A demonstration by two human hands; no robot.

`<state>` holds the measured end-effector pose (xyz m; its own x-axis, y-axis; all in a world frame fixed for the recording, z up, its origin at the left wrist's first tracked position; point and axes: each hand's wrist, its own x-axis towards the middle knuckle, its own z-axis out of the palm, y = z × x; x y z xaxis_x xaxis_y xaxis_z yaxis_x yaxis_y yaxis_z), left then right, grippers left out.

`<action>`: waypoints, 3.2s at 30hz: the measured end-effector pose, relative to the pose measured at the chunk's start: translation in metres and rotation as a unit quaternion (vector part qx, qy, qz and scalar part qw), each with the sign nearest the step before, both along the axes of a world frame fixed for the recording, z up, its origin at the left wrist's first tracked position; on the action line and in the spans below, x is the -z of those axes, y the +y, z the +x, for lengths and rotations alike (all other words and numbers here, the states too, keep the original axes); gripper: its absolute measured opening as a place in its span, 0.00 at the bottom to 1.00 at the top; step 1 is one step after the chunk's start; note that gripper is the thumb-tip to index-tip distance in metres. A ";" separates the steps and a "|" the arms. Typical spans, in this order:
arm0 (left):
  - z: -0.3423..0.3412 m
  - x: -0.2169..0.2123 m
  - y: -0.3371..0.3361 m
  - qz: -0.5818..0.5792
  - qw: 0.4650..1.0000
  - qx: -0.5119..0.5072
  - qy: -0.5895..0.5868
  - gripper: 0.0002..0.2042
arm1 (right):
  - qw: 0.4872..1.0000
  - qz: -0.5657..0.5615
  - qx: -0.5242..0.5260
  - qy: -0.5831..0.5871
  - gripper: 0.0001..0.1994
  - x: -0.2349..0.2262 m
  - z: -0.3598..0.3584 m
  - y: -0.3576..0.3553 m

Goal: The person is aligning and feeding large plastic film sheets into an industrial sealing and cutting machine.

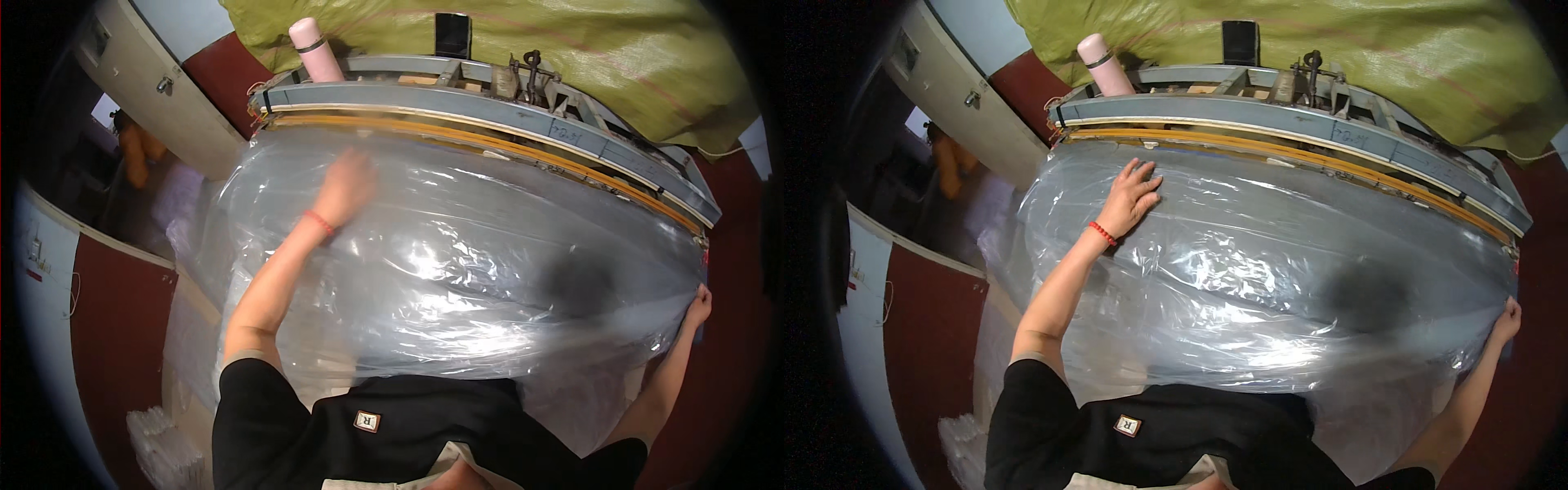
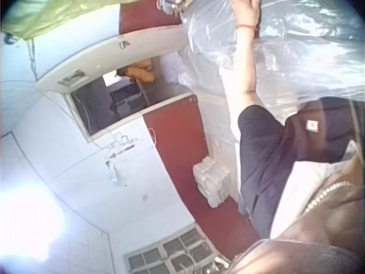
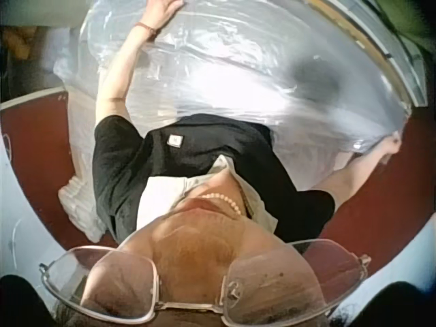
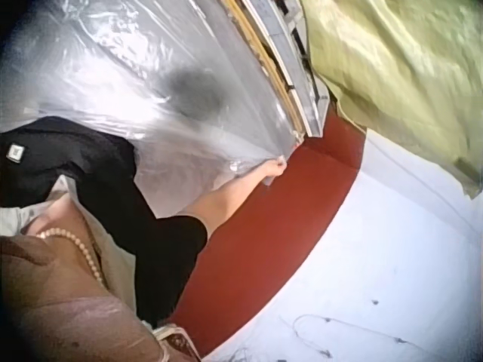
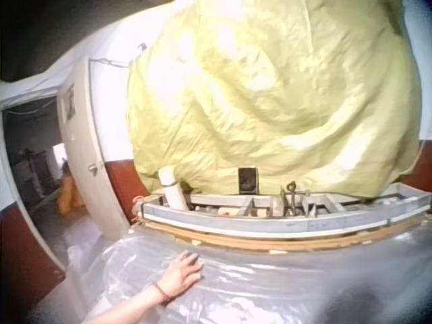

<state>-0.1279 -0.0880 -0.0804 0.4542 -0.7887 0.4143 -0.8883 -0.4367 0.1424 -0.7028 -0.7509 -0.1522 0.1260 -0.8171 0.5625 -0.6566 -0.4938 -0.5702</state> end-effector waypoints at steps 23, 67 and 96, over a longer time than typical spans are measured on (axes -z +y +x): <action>0.153 0.060 0.030 -0.447 0.821 -0.287 0.207 0.09 | 0.997 -0.043 0.017 -0.062 0.11 -0.031 0.195 0.065; 0.047 0.006 0.139 -0.072 0.959 -0.266 0.072 0.08 | 0.774 0.262 -0.574 0.054 0.06 -0.091 0.330 0.292; 0.020 0.007 0.075 -0.044 0.987 -0.154 0.032 0.13 | 0.965 0.091 -0.235 0.068 0.11 -0.029 0.064 0.102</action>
<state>-0.1080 -0.0126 -0.0870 0.6944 -0.5711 0.4378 -0.7030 -0.6682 0.2433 -0.6393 -0.6492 -0.1234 0.5690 -0.7355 0.3678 -0.4594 -0.6552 -0.5997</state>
